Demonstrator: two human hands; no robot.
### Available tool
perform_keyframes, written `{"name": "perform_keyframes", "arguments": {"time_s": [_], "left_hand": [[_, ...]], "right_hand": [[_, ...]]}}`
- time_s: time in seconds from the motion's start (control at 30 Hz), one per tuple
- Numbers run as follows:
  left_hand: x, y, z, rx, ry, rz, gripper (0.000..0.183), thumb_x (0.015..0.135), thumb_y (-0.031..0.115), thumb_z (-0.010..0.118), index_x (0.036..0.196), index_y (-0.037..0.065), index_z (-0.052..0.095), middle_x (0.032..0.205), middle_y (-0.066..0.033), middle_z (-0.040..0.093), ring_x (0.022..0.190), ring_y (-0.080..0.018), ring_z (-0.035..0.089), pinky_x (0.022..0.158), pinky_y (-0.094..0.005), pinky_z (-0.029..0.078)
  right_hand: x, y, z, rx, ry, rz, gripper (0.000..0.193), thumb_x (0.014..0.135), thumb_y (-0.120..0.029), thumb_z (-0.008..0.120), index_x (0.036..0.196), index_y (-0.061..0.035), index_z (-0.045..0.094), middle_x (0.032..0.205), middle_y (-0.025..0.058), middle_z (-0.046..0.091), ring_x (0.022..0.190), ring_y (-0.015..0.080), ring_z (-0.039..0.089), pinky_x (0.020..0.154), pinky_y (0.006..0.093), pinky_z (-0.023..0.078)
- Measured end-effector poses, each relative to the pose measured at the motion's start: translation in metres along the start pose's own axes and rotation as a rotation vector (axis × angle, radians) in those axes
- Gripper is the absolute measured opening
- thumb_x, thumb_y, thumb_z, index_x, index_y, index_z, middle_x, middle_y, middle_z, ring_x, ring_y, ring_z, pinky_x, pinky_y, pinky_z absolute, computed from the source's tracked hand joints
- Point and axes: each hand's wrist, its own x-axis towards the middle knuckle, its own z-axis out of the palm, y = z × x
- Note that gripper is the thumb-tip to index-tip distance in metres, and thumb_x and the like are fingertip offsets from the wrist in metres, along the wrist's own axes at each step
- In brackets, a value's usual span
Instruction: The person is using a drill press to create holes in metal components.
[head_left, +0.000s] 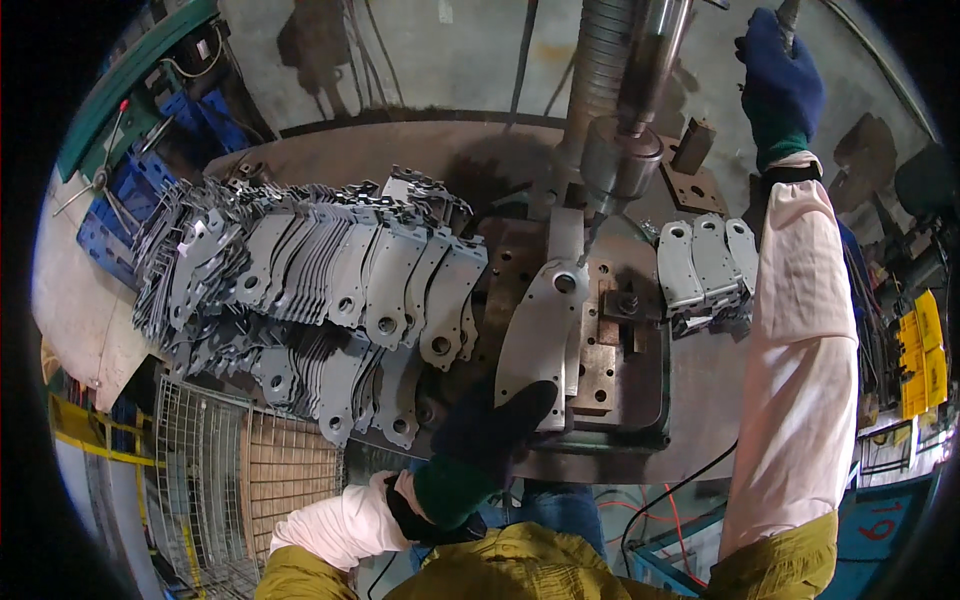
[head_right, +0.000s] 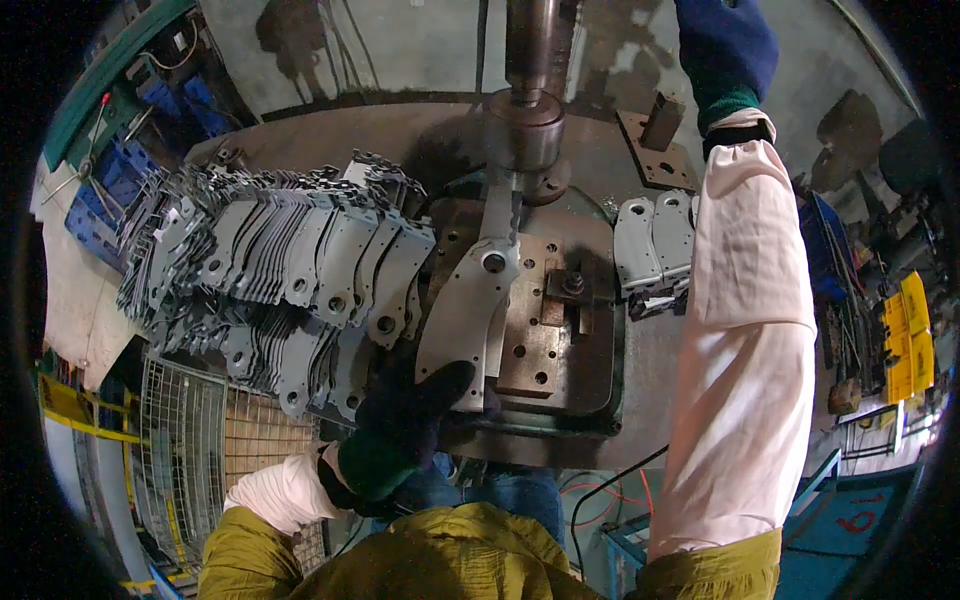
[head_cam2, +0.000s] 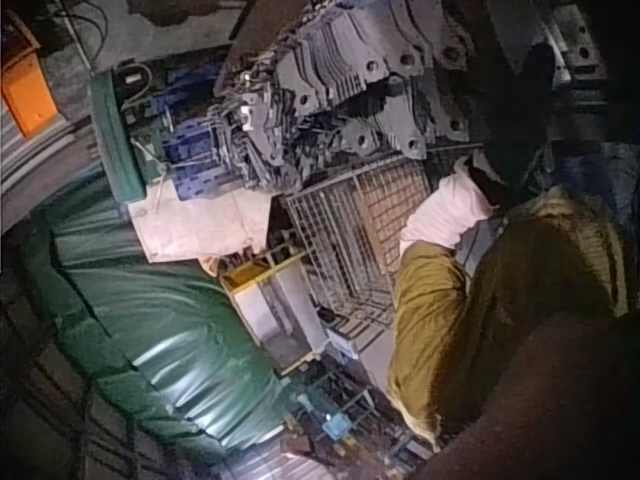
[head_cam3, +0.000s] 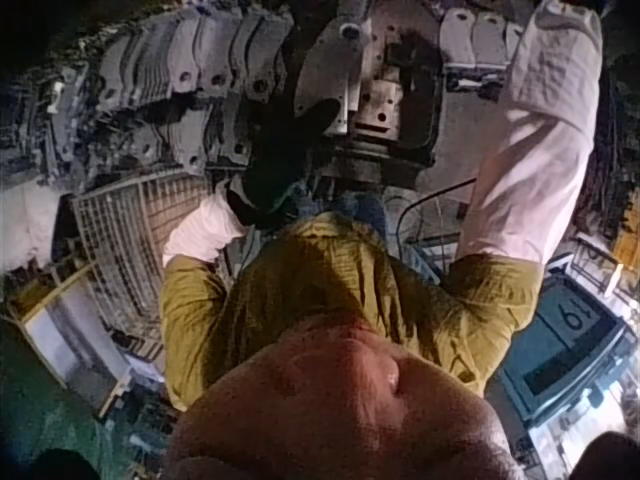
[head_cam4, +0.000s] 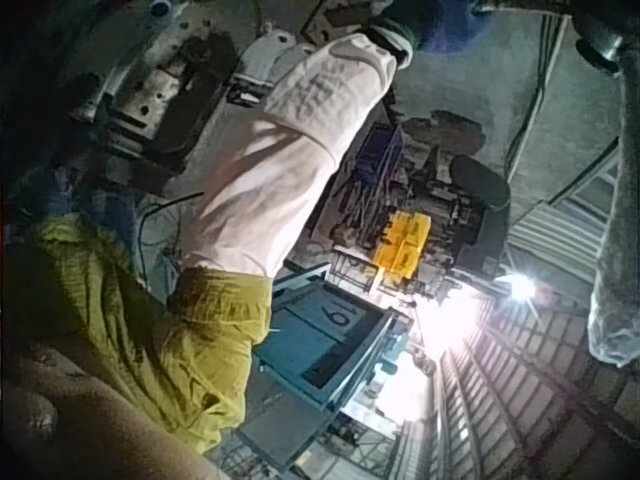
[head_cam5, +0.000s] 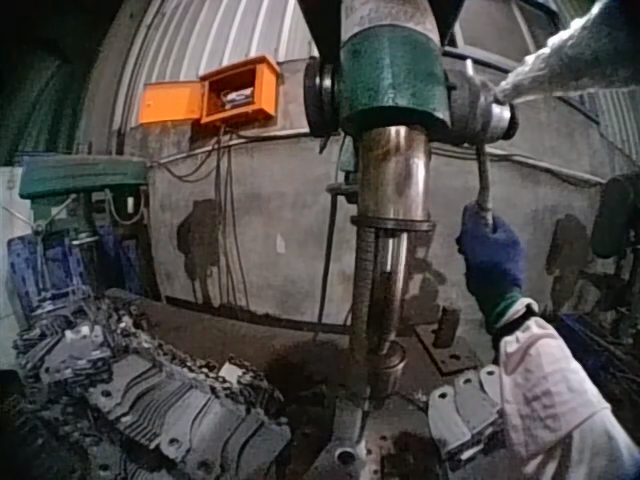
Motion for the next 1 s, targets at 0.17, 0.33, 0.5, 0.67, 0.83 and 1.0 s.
{"name": "perform_keyframes", "arguments": {"time_s": [0.17,0.33,0.5,0.67,0.83,1.0], "left_hand": [[-0.002,0.007,0.002,-0.284,-0.01,-0.117,0.037,0.089,0.038,0.075,0.109,0.009,0.065,0.071,0.0024,0.06,0.051,-0.0066,0.049,0.045,-0.0246,0.04],[0.0,0.017,-0.003,-0.196,-0.084,-0.206,0.039,0.096,0.023,0.067,0.128,0.006,0.053,0.101,-0.0088,0.066,0.089,-0.0186,0.067,0.076,-0.034,0.058],[0.001,0.005,-0.006,-0.192,-0.134,-0.145,0.037,0.098,0.02,0.063,0.129,0.006,0.051,0.106,-0.0102,0.067,0.097,-0.0215,0.07,0.081,-0.0365,0.062],[-0.002,0.007,-0.007,-0.186,-0.126,-0.13,0.035,0.099,0.02,0.062,0.129,0.005,0.05,0.109,-0.0105,0.066,0.098,-0.0227,0.07,0.082,-0.0364,0.062],[-0.002,-0.02,-0.011,-0.273,-0.125,0.049,0.033,0.1,0.018,0.06,0.129,0.005,0.051,0.116,-0.01,0.064,0.096,-0.024,0.07,0.081,-0.0363,0.062],[0.002,-0.008,-0.012,0.015,-0.131,0.182,0.038,0.1,0.019,0.06,0.134,0.004,0.051,0.125,-0.0125,0.06,0.103,-0.0258,0.067,0.083,-0.0378,0.06]], "right_hand": [[-0.005,-0.014,0.0,-0.121,0.017,-0.017,0.051,0.091,-0.051,0.065,0.11,-0.0041,0.072,0.088,0.0054,0.076,0.08,0.0115,0.068,0.071,0.0261,0.05],[-0.009,-0.021,0.002,-0.099,0.042,0.05,0.054,0.089,-0.053,0.067,0.107,-0.002,0.071,0.087,0.0059,0.075,0.076,0.011,0.066,0.071,0.0259,0.05],[-0.004,-0.014,0.003,-0.034,0.021,0.102,0.054,0.088,-0.055,0.066,0.103,-0.0039,0.071,0.085,0.0041,0.074,0.076,0.0119,0.066,0.068,0.0285,0.05],[-0.013,-0.027,0.002,-0.247,0.045,0.069,0.057,0.088,-0.061,0.06,0.099,-0.0069,0.073,0.083,0.0029,0.073,0.074,0.0148,0.065,0.067,0.0301,0.05],[-0.015,-0.048,0.0,-0.272,-0.03,0.178,0.057,0.089,-0.061,0.058,0.093,-0.0062,0.073,0.082,0.004,0.072,0.072,0.0152,0.064,0.066,0.0304,0.048],[-0.017,-0.042,-0.031,-0.236,-0.209,0.164,0.053,0.089,-0.056,0.062,0.09,-0.0037,0.068,0.073,0.0045,0.065,0.066,0.0133,0.059,0.061,0.0297,0.046]]}}
